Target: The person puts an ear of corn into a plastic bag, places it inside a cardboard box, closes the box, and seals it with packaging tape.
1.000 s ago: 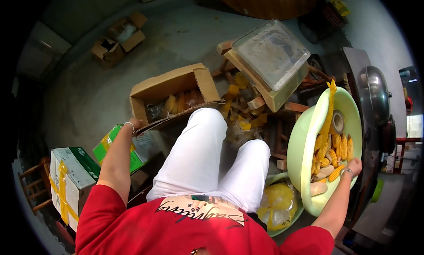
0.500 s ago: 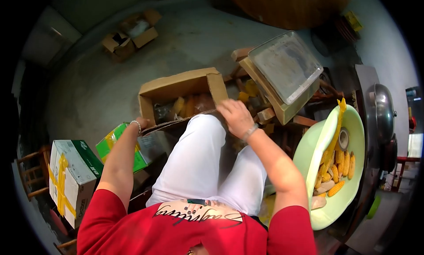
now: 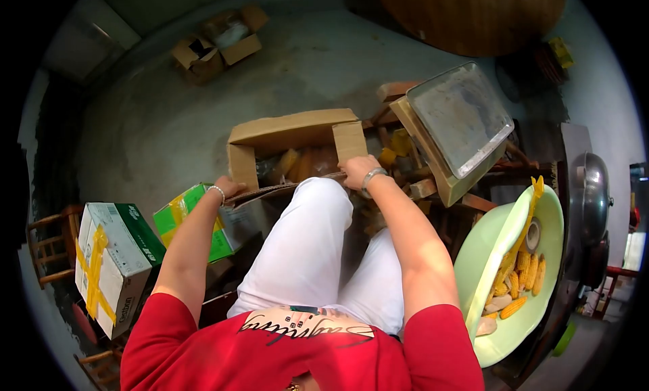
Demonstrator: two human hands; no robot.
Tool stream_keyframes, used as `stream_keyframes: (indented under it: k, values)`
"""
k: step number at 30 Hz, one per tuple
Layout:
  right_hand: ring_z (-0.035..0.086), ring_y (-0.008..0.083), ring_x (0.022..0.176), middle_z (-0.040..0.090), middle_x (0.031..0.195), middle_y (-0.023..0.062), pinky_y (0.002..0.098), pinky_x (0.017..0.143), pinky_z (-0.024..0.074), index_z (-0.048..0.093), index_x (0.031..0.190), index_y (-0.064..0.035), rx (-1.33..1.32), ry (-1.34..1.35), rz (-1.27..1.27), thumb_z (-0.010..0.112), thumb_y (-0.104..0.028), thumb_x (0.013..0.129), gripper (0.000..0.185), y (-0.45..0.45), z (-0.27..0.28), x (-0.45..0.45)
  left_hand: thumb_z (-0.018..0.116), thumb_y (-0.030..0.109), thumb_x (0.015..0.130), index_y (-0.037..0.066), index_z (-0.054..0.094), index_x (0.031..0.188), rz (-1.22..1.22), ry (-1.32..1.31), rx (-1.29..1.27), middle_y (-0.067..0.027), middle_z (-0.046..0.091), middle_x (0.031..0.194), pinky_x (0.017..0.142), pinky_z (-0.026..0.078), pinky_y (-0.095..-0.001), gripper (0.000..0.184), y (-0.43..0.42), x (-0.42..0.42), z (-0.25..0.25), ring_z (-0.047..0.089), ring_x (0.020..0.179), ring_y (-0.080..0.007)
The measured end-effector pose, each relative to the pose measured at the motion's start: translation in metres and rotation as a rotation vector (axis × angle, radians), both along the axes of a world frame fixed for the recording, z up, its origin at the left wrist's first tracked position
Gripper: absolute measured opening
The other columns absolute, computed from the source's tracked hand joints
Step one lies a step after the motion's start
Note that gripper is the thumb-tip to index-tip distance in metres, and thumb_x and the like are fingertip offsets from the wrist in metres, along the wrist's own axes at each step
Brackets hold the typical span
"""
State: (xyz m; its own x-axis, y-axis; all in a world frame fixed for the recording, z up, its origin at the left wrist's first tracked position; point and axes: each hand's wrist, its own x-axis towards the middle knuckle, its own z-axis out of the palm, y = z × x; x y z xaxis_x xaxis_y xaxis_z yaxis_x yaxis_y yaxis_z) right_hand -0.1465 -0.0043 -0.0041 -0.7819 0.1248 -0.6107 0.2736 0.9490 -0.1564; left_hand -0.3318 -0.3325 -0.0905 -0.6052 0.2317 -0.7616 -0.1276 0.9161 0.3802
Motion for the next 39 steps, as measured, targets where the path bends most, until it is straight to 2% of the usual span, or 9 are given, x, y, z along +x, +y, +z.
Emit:
stream_keyframes:
  k: [4,7,10,13,17,20,26,29,39]
  values:
    - [0.058,0.0260,0.100,0.064,0.103,0.0099,0.0361,0.090,0.0378,0.059,0.114,-0.0159,-0.032,0.064,0.008,0.062,-0.040,0.072,0.048,0.004,0.003,-0.007,0.072,0.030,0.071,-0.003,0.065,0.095,0.163,-0.032,0.165,-0.0145,0.065,0.077,0.052,0.051,-0.0339,0.041,-0.010,-0.001,0.000,0.062,0.058,-0.0221]
    - [0.058,0.0256,0.099,0.064,0.103,0.0099,0.0379,0.092,0.0362,0.059,0.113,-0.0151,-0.046,0.097,-0.018,0.065,-0.044,0.070,0.053,0.010,-0.007,-0.017,0.070,0.027,0.073,0.001,0.064,0.100,0.082,0.237,0.124,-0.0111,0.065,0.078,0.057,0.051,-0.0303,0.038,-0.023,-0.006,-0.004,0.062,0.061,-0.0200]
    - [0.059,0.0262,0.096,0.065,0.099,0.0106,0.0405,0.091,0.0351,0.061,0.108,-0.0134,0.031,0.148,-0.046,0.067,-0.045,0.069,0.051,0.010,-0.015,-0.023,0.068,0.023,0.075,0.002,0.062,0.104,0.110,0.581,0.405,-0.0104,0.066,0.079,0.063,0.050,-0.0287,0.036,-0.035,-0.003,-0.002,0.062,0.067,-0.0187]
    - [0.054,0.0253,0.102,0.064,0.100,0.0099,0.0455,0.096,0.0294,0.063,0.105,-0.0130,0.133,0.178,-0.107,0.068,-0.044,0.070,0.046,0.011,-0.022,-0.025,0.069,0.019,0.075,0.000,0.058,0.108,0.254,0.393,0.555,-0.0111,0.064,0.100,0.071,0.049,-0.0281,0.039,-0.034,0.013,0.029,0.062,0.079,-0.0170]
    - [0.048,0.0246,0.110,0.061,0.103,0.0087,0.0478,0.100,0.0265,0.064,0.101,-0.0130,0.158,0.283,-0.153,0.066,-0.043,0.073,0.041,0.006,-0.030,-0.018,0.070,0.018,0.071,0.006,0.060,0.104,-0.105,0.732,0.428,-0.0114,0.063,0.095,0.074,0.048,-0.0344,0.036,-0.022,0.045,0.044,0.061,0.086,-0.0248]
    - [0.047,0.0242,0.110,0.060,0.105,0.0085,0.0461,0.098,0.0282,0.064,0.100,-0.0127,0.201,0.333,-0.177,0.066,-0.033,0.074,0.033,-0.002,-0.025,-0.015,0.071,0.017,0.069,0.007,0.059,0.104,-0.077,0.731,0.325,-0.0108,0.061,0.092,0.073,0.048,-0.0361,0.038,-0.018,0.047,0.033,0.060,0.084,-0.0268]
    - [0.047,0.0256,0.108,0.054,0.111,0.0107,0.0406,0.096,0.0320,0.060,0.099,-0.0104,0.021,0.923,0.129,0.059,-0.010,0.071,0.028,-0.003,-0.047,0.017,0.072,0.016,0.065,0.008,0.058,0.102,-0.099,0.778,0.223,-0.0111,0.059,0.088,0.071,0.048,-0.0385,0.041,-0.009,0.039,0.020,0.059,0.080,-0.0285]
    - [0.046,0.0270,0.111,0.051,0.118,0.0120,0.0400,0.096,0.0315,0.057,0.104,-0.0094,-0.058,0.627,0.146,0.056,-0.008,0.072,0.032,-0.006,-0.052,0.040,0.072,0.017,0.065,0.008,0.057,0.103,-0.092,0.701,0.170,-0.0128,0.058,0.094,0.076,0.047,-0.0398,0.041,-0.003,0.038,0.032,0.057,0.088,-0.0308]
    - [0.034,0.0266,0.126,0.041,0.133,0.0114,0.0442,0.101,0.0259,0.051,0.118,-0.0156,0.013,0.455,0.069,0.047,-0.014,0.082,0.037,-0.009,-0.059,0.041,0.064,0.020,0.073,0.009,0.053,0.114,-0.209,0.981,0.207,-0.0152,0.053,0.115,0.088,0.043,-0.0402,0.044,0.039,-0.013,0.035,0.051,0.105,-0.0322]
